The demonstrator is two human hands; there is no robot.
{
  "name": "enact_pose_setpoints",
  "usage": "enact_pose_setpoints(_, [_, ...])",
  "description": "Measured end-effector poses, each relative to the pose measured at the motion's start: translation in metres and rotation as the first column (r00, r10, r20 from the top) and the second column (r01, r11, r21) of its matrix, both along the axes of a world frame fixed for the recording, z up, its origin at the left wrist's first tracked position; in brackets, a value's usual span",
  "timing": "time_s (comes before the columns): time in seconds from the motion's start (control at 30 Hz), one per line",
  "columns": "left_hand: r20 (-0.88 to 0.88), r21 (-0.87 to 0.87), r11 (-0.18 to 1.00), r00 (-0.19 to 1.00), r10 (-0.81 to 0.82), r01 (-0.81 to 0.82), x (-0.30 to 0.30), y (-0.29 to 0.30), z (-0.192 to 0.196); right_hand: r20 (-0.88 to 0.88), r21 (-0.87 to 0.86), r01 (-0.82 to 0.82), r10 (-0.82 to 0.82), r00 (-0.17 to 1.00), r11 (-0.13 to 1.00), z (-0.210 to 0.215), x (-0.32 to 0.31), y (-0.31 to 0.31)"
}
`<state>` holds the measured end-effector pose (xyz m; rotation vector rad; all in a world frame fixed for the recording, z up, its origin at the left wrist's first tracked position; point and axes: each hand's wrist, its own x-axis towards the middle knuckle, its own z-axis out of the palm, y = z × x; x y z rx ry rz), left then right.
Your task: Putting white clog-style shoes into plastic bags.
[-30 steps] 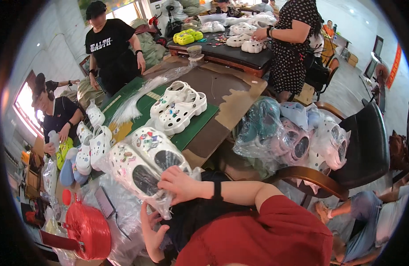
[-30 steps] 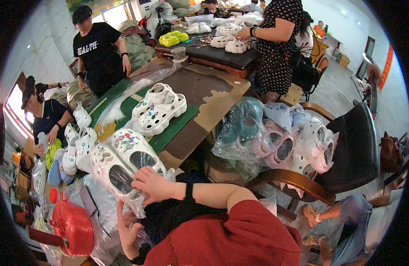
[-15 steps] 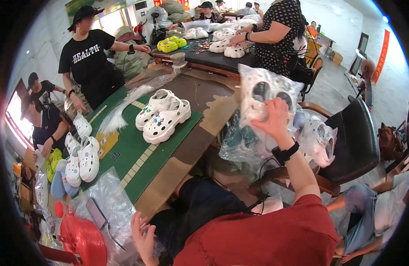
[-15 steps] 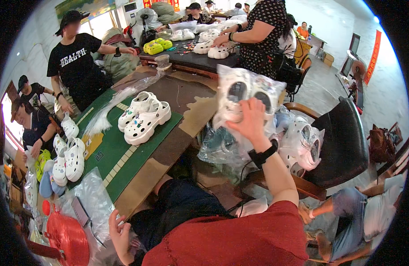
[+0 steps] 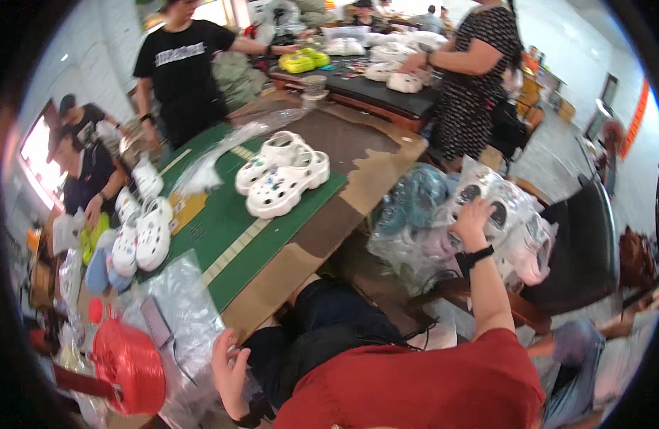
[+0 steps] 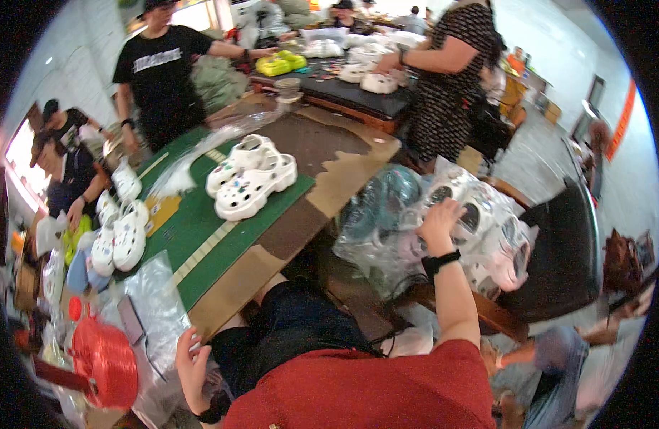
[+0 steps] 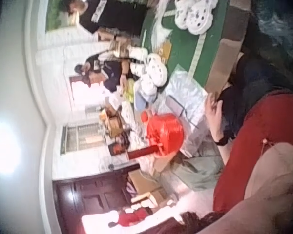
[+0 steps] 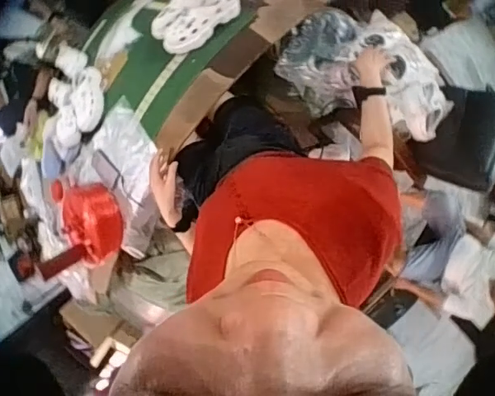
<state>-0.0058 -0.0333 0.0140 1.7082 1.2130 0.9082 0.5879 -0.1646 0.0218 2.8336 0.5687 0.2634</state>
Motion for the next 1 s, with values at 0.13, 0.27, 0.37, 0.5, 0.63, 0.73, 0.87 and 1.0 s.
enact_pose_setpoints(0.13, [-0.036, 0.063, 0.998, 0.999, -0.028, 0.03, 0.005, 0.002, 0.009, 0.306, 0.449, -0.538, 0.443, 0.843, 0.713, 0.035, -0.067, 0.049])
enact_pose_setpoints(0.27, [-0.099, 0.095, 0.994, 0.994, -0.048, 0.058, 0.004, 0.002, 0.012, 0.391, 0.595, -0.795, 0.821, 0.415, 0.119, 0.059, -0.122, 0.141])
enact_pose_setpoints(0.37, [-0.162, 0.104, 0.993, 0.986, -0.042, 0.059, 0.003, 0.0, 0.016, 0.339, 0.59, -0.799, 0.863, 0.374, 0.115, 0.055, -0.124, 0.219])
enact_pose_setpoints(0.5, [-0.202, 0.094, 0.99, 0.975, -0.088, 0.109, 0.005, 0.001, 0.015, 0.284, 0.571, -0.765, 0.802, 0.525, 0.299, -0.001, -0.072, 0.31])
enact_pose_setpoints(0.63, [-0.227, 0.089, 0.99, 0.97, -0.088, 0.111, 0.008, -0.001, 0.018, 0.063, 0.727, -0.62, 0.872, 0.486, 0.293, -0.007, -0.069, 0.324])
enact_pose_setpoints(0.73, [-0.232, 0.117, 0.989, 0.971, -0.06, 0.089, 0.006, 0.0, 0.011, -0.126, 0.816, -0.486, 0.917, 0.378, 0.312, 0.02, -0.117, 0.296])
enact_pose_setpoints(0.87, [-0.186, 0.095, 0.979, 0.969, -0.16, 0.18, 0.017, 0.007, 0.02, -0.048, 0.9, -0.418, 0.981, 0.19, 0.125, 0.028, -0.207, 0.251])
enact_pose_setpoints(1.0, [-0.156, 0.101, 0.965, 0.962, -0.223, 0.24, 0.034, 0.012, 0.03, -0.036, 0.985, -0.168, 0.998, -0.042, 0.029, 0.009, -0.283, 0.224])
